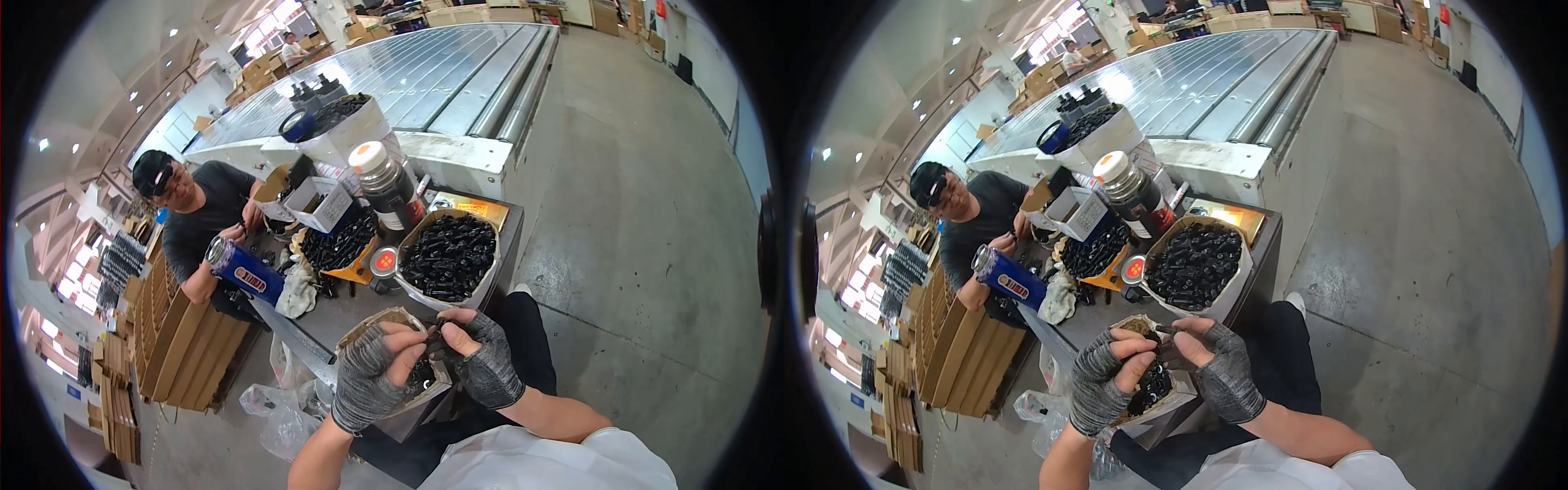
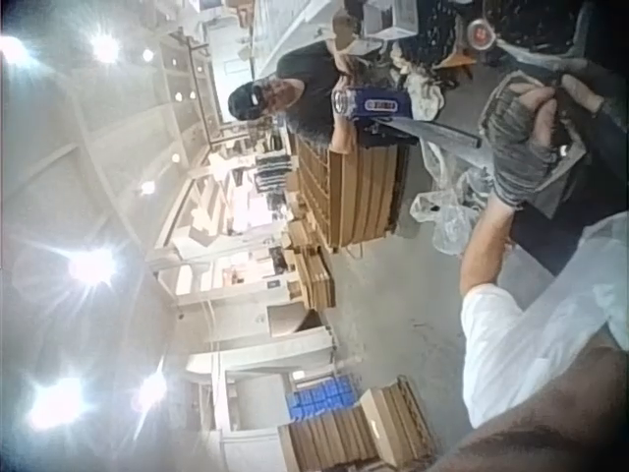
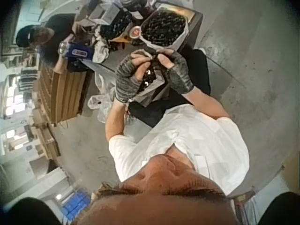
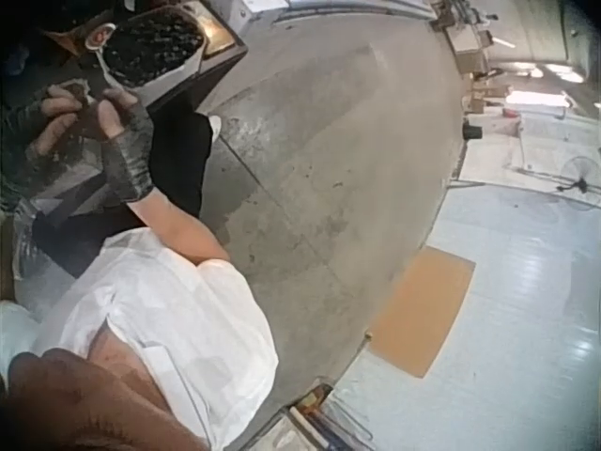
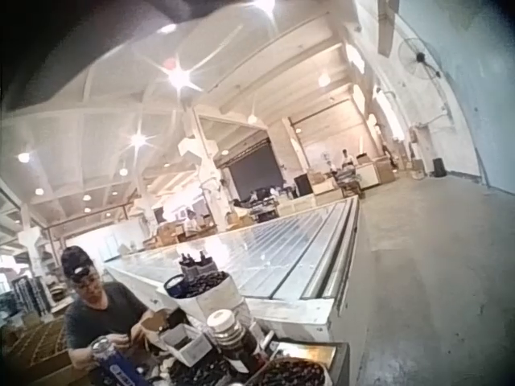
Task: The recorder sorts and inspects small black industrial components into different containers at a factory workbench.
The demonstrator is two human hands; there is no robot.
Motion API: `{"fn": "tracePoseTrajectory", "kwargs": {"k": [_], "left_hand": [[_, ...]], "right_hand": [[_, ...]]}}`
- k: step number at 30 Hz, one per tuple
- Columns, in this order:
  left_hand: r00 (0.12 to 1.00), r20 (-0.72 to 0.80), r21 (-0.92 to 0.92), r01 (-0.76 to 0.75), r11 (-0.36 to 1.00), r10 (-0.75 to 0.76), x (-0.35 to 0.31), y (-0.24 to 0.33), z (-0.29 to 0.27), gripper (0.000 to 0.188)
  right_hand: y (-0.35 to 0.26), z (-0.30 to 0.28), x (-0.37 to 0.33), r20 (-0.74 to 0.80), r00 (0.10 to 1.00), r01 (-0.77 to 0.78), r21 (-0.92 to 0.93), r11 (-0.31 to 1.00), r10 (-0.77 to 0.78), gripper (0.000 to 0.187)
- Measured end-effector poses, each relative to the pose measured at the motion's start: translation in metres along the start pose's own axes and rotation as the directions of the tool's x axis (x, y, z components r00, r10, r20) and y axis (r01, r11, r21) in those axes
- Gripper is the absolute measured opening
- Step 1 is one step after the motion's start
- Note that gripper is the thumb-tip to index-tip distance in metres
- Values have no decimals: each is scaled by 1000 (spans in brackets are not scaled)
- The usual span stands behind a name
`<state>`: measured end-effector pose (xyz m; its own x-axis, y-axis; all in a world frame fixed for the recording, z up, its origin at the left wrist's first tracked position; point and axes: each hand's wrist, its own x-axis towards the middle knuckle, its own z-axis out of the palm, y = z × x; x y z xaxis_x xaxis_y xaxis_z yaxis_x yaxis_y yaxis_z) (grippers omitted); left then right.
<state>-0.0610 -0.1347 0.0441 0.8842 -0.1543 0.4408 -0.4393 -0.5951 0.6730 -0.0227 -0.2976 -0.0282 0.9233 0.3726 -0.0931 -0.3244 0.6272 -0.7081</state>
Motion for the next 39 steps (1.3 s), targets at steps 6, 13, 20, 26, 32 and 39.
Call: {"fn": "tracePoseTrajectory", "kwargs": {"k": [6, 13, 20, 26, 32, 39], "left_hand": [[991, 6, 198, -130, 972, 131, 2, 0, 9, 28], [969, -56, -83, 237, 968, -242, 5, 7, 9, 20], [971, 50, -8, 233, 973, -232, 13, 9, 0, 15], [990, 74, -13, 120, 993, -118, 19, 9, 1, 14], [998, 57, 79, -3, 997, -2, 14, 13, 4, 17], [999, 38, 58, 28, 998, -31, 8, 12, 11, 19]], "right_hand": [[0, -4, 1, 16, 998, 56, -138, 989, -54, 27], [-5, -4, -2, 87, 985, 171, -312, 935, -151, 25], [0, -9, 3, 197, 958, 260, -292, 920, -208, 30], [-11, -5, 2, 258, 947, 252, -230, 940, -191, 32], [-13, -8, -5, 221, 968, 181, -272, 945, -122, 27], [-7, -13, -12, 152, 962, 264, -323, 909, -225, 28]]}}
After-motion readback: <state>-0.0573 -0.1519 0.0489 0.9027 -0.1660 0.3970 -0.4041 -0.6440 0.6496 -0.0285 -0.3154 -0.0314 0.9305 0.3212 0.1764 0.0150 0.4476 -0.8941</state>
